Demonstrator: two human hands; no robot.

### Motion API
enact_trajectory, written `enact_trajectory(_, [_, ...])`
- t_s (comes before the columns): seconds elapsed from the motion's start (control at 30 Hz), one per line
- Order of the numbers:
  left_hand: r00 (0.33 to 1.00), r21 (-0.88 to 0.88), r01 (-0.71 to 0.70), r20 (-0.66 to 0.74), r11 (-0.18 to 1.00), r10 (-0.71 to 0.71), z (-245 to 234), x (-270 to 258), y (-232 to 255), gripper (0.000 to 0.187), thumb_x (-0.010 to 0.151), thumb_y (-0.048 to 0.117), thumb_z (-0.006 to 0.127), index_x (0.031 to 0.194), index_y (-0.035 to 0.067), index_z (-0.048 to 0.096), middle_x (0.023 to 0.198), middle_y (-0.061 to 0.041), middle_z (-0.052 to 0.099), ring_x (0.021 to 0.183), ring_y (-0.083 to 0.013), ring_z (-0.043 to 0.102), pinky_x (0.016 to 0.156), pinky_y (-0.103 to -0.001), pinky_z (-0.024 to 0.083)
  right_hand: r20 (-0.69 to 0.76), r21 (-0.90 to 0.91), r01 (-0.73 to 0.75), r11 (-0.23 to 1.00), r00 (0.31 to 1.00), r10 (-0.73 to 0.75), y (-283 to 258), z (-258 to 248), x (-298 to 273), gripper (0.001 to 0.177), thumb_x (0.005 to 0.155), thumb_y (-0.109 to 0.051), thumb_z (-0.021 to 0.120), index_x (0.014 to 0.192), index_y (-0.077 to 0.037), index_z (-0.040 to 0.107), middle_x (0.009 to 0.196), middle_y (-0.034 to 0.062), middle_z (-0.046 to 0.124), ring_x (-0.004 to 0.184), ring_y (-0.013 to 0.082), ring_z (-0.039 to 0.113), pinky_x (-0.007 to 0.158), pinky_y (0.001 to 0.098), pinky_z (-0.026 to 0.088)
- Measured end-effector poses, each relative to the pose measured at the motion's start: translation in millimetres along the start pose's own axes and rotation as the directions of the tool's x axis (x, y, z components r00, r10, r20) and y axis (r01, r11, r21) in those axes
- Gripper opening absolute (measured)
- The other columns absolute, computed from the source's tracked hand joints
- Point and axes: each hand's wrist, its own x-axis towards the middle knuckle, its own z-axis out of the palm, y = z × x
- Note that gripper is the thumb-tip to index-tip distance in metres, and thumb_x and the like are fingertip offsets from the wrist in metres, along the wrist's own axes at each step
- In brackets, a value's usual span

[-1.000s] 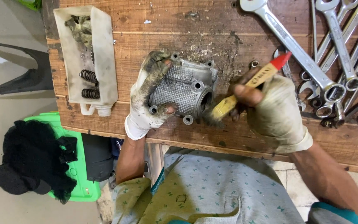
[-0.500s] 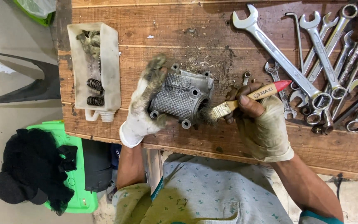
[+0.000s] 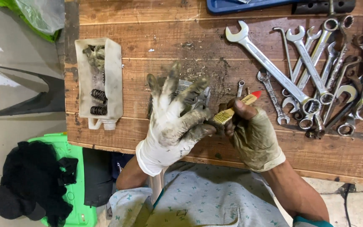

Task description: The person holds a metallic mechanical component on a wooden workbench and scrubs its surface with a brush. They rotate the part to clean different sides and crevices while wearing white gloves. Various tools and springs are visible on the table.

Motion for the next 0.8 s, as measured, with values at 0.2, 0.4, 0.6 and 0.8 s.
enact_trajectory(0.2, [0.995,-0.189,0.048,-0.075,0.981,-0.063,-4.3,13.8,16.0,0.025,0.108,0.032,0.055,0.103,0.011,0.067,0.150,-0.013,0.053,0.151,-0.0577,0.035,0.127,-0.077,0.020,0.162,0.146,-0.080,0.986,0.985,0.056,5.6,0.2,2.7,0.010,0.098,-0.012,0.065,0.094,-0.005,0.060,0.068,0.0085,0.064,0.044,0.0186,0.062,0.037,0.0232,0.053])
enact_trajectory(0.4, [0.995,-0.257,0.067,-0.049,0.964,-0.083,-2.8,12.3,16.8,0.022,0.109,0.025,0.052,0.103,0.007,0.063,0.149,-0.015,0.055,0.153,-0.0525,0.033,0.128,-0.074,0.013,0.003,0.055,-0.123,0.991,0.992,0.123,9.6,-5.5,6.1,0.013,0.097,-0.024,0.070,0.091,-0.014,0.064,0.075,0.0023,0.068,0.050,0.0105,0.060,0.036,0.0197,0.049])
enact_trajectory(0.6, [0.986,-0.384,0.103,-0.083,0.917,-0.145,7.3,7.5,14.9,0.022,0.107,0.021,0.054,0.104,0.002,0.064,0.138,-0.022,0.060,0.141,-0.0563,0.046,0.124,-0.066,0.033,0.010,0.037,-0.142,0.989,0.990,0.142,7.6,-1.0,4.5,0.012,0.097,-0.025,0.070,0.090,-0.018,0.062,0.071,-0.0018,0.066,0.048,0.0088,0.059,0.035,0.0201,0.048])
enact_trajectory(0.8, [0.951,-0.477,0.205,-0.108,0.855,-0.288,0.9,15.7,20.2,0.009,0.096,0.021,0.072,0.096,0.015,0.079,0.126,-0.014,0.070,0.125,-0.0416,0.064,0.112,-0.053,0.046,-0.176,-0.103,-0.126,0.987,0.979,0.107,7.2,3.1,8.4,0.027,0.086,-0.035,0.078,0.097,-0.013,0.067,0.071,0.0012,0.059,0.054,0.0116,0.058,0.046,0.0181,0.045])
